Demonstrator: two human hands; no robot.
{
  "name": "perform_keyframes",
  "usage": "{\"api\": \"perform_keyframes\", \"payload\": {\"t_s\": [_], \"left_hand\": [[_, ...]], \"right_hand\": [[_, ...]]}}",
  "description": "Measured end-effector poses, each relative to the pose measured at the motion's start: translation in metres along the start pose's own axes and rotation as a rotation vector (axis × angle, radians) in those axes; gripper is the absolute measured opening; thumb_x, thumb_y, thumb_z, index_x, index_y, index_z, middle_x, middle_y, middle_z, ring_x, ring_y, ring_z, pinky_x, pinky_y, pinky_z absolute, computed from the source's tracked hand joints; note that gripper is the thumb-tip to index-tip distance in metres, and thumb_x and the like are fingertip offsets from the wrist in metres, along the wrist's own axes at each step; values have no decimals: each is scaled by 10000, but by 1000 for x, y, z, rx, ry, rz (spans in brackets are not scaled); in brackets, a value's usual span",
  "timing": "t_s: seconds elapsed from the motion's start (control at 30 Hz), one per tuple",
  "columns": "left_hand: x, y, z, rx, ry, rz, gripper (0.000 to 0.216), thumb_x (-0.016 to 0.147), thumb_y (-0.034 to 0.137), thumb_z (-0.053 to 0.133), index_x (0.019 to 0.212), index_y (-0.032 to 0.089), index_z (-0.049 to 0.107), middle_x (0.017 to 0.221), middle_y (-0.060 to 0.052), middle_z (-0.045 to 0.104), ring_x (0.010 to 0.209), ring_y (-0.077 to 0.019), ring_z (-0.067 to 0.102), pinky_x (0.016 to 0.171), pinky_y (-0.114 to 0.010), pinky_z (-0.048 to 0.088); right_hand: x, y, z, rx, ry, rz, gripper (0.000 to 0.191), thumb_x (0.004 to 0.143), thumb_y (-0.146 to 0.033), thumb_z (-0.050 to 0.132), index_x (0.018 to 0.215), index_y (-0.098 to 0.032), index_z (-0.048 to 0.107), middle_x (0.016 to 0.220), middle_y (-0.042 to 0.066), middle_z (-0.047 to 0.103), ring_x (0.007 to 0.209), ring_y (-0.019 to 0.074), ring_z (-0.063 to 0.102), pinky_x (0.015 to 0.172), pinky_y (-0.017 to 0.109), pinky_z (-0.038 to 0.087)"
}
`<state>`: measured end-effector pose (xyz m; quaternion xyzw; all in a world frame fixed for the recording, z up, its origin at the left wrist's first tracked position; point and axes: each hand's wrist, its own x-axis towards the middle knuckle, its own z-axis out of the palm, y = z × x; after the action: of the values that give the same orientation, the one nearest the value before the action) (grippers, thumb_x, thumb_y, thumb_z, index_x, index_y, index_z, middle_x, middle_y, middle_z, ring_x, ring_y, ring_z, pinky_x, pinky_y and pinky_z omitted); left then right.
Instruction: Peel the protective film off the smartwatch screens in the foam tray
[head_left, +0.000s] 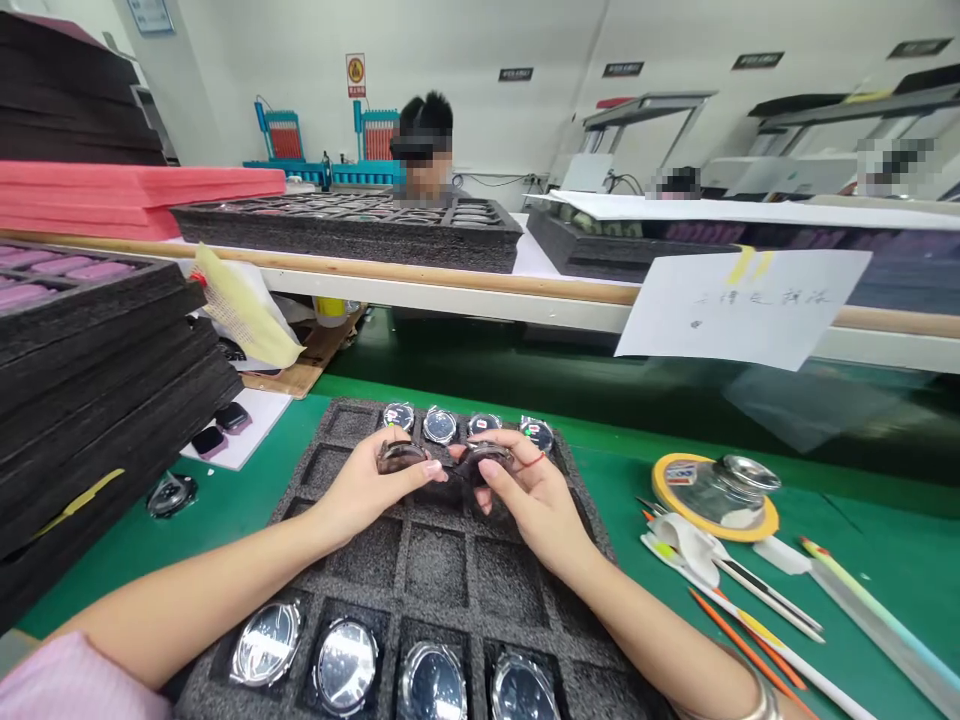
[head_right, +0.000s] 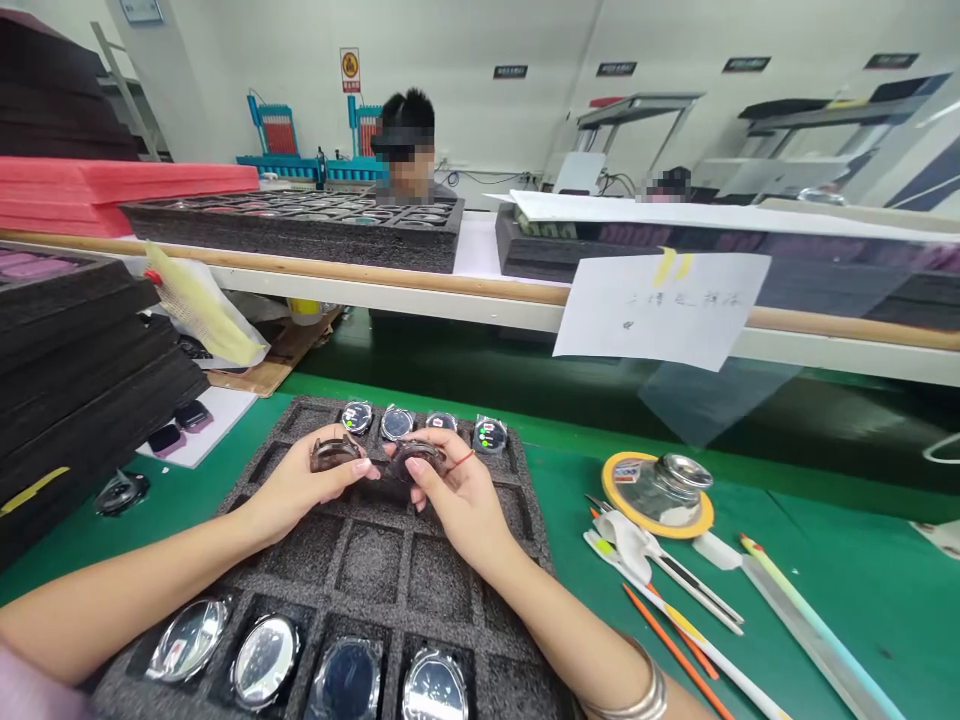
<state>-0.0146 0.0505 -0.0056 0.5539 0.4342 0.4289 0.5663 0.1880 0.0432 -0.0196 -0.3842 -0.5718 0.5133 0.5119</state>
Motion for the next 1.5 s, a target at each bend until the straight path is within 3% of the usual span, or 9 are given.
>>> {"api": "perform_keyframes", "payload": {"t_s": [0.13, 0.3, 0.43, 0.53, 0.63, 0.8, 1.0, 1.2, 1.5], "left_hand": [[-2, 3, 1, -43, -35, -10, 450, 796, 549, 756, 975, 159, 620, 807, -51, 714, 486, -61, 408, 464, -210, 252], [-1, 5, 1, -250, -109, -35, 605, 904, 729, 461, 928, 146, 622, 739, -41, 656, 403, -33, 301, 435, -218, 192], [0, 2, 0, -272, -124, -62, 655, 891, 775, 419, 864, 148, 607, 700, -41, 639, 394, -42, 312, 418, -215, 178], [1, 1, 0, -239, -117, -67, 721, 873, 820, 369, 863, 144, 621, 690, -50, 639, 412, -58, 338, 405, -207, 180], [2, 1, 1, -178, -99, -76, 755, 875, 828, 337, 905, 136, 638, 696, -64, 658, 421, -63, 340, 401, -197, 196], [3, 0, 2, -154, -88, -91, 723, 887, 794, 385, 1002, 127, 640, 788, -86, 696, 429, -61, 377, 412, -197, 238], [4, 2, 1, -192, -100, -93, 564, 804, 575, 698, 1129, 117, 651, 917, -93, 695, 543, -93, 535, 488, -211, 391], [4, 3, 0, -126, -124, -75, 525, 816, 461, 707, 1182, 90, 648, 1006, -134, 704, 548, -91, 567, 487, -212, 425], [4, -3, -2, -80, -145, -28, 511, 848, 452, 695, 1214, 98, 643, 1021, -143, 716, 540, -84, 576, 478, -201, 434]], "right_hand": [[2, 3, 0, 60, -9, 31, 432, 788, -592, 733, 1029, -247, 637, 920, 43, 729, 563, 119, 555, 533, 280, 508], [1, 3, -2, 77, 31, 62, 391, 682, -521, 854, 870, -227, 676, 847, 33, 713, 687, 155, 599, 631, 283, 533], [-1, -1, 0, 164, 9, 132, 374, 769, -572, 767, 842, -224, 651, 875, 30, 715, 754, 161, 646, 745, 312, 559], [-1, -2, 2, 210, -21, 190, 318, 766, -467, 810, 870, -211, 653, 923, 37, 719, 682, 128, 622, 633, 261, 523], [0, -1, 2, 250, -45, 245, 335, 798, -434, 792, 1027, -211, 692, 918, 39, 720, 538, 65, 488, 494, 207, 404], [3, -1, -3, 441, -133, 343, 450, 871, -501, 671, 1242, -248, 691, 1052, 72, 721, 591, 86, 539, 566, 241, 464], [4, -2, -8, 581, -146, 350, 391, 855, -427, 702, 1217, -280, 729, 932, 16, 693, 643, 110, 606, 624, 248, 519], [5, -1, -9, 595, -169, 353, 411, 852, -422, 708, 1239, -285, 714, 948, 32, 722, 644, 126, 651, 631, 266, 541], [4, -1, -7, 533, -141, 315, 489, 799, -421, 778, 1249, -252, 687, 978, 32, 699, 609, 110, 616, 590, 260, 525]]}}
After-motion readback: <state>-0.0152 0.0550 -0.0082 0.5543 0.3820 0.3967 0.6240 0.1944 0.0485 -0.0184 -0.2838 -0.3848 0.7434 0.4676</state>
